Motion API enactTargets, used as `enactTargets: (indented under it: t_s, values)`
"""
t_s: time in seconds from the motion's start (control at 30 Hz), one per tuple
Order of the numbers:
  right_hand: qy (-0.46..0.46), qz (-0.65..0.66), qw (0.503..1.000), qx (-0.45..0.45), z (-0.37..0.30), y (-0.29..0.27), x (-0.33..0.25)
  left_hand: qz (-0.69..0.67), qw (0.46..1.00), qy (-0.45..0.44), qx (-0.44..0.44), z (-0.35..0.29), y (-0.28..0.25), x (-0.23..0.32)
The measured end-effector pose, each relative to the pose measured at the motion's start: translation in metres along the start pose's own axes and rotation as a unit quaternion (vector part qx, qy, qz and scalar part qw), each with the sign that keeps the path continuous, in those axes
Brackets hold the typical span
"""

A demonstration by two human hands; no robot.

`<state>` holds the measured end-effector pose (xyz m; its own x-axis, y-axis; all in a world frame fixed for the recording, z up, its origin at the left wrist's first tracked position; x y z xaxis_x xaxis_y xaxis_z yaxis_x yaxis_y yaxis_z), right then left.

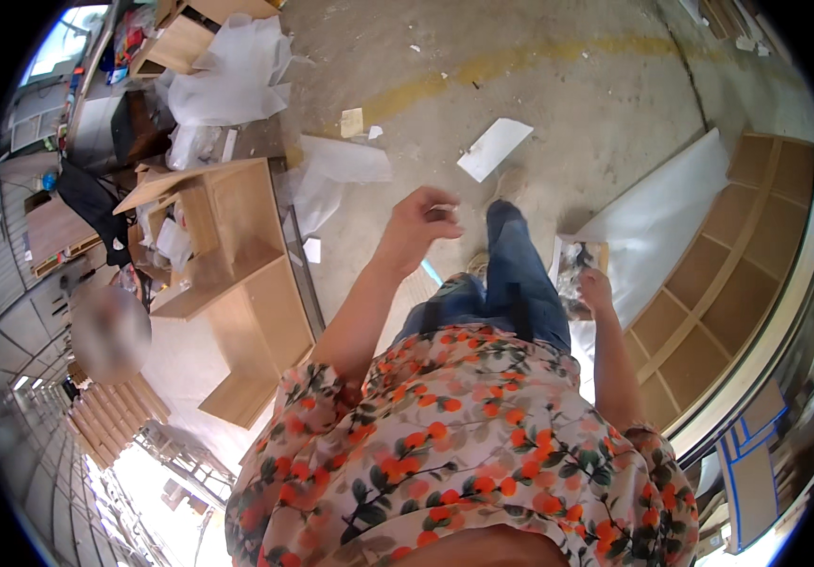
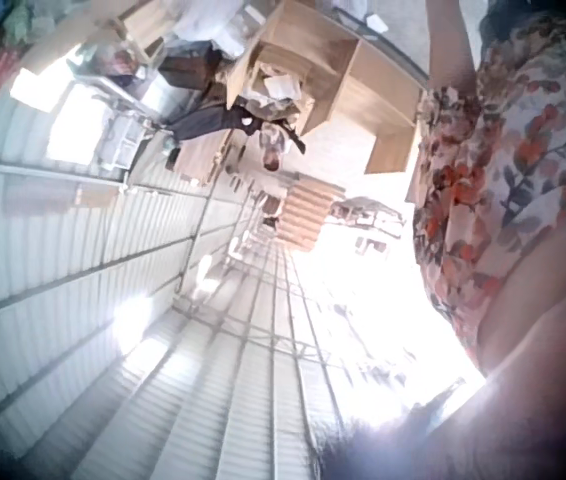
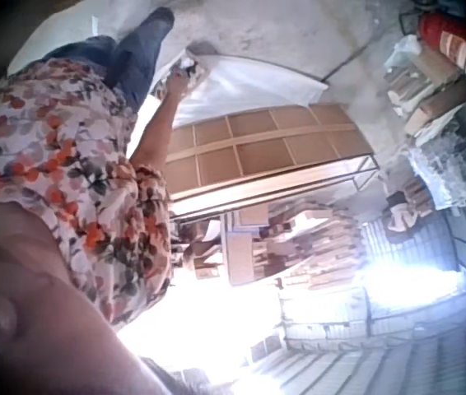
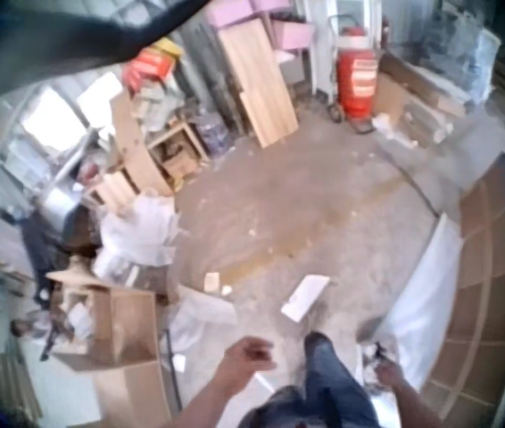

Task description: The person assembles a metal frame onto a wooden shelf by positioning the frame around the shelf and inserting small screws into pre-drilled holes by hand.

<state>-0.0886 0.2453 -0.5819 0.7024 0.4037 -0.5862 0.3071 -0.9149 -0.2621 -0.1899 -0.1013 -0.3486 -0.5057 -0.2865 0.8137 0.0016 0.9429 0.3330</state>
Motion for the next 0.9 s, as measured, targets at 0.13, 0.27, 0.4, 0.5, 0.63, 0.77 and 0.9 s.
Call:
enactTargets:
  t_s: [0.13,0.27,0.4,0.5,0.63,0.77,0.9]
  values:
    - [-0.057,-0.213,0.974,-0.06,0.105,-0.013,-0.079,0.17,0.973,-0.065,0.145,0.025,-0.054,-0.031]
    - [-0.204,-0.266,0.941,0.049,0.176,-0.011,-0.225,0.245,0.915,-0.143,0.286,0.032,-0.093,-0.052]
    - [-0.224,-0.248,0.942,-0.02,0.254,0.035,-0.289,0.472,0.846,-0.093,0.231,0.069,-0.094,-0.077]
    - [-0.217,-0.289,0.932,-0.009,0.331,0.082,-0.302,0.591,0.791,-0.009,0.159,0.1,-0.087,-0.087]
    - [-0.2,-0.321,0.926,0.014,0.441,0.116,-0.275,0.61,0.78,0.008,0.137,0.153,-0.098,-0.081]
    - [-0.272,-0.315,0.906,0.078,0.503,0.181,-0.281,0.604,0.784,-0.063,0.125,0.144,-0.122,-0.071]
    - [-0.038,0.361,0.93,0.064,0.604,0.181,-0.188,0.589,0.797,-0.075,0.11,0.151,-0.134,-0.061]
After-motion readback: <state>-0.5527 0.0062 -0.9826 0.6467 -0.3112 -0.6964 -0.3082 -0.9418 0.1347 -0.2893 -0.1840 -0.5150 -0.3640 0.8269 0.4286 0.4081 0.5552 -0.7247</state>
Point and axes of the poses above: each hand's wrist, its own z-axis towards the middle knuckle, its own y-axis out of the palm, x = y × z, the point moved 10 cm from there along z, towards the middle knuckle, and after that the axes turned 7 degrees about -x, right-handed, at the moved point
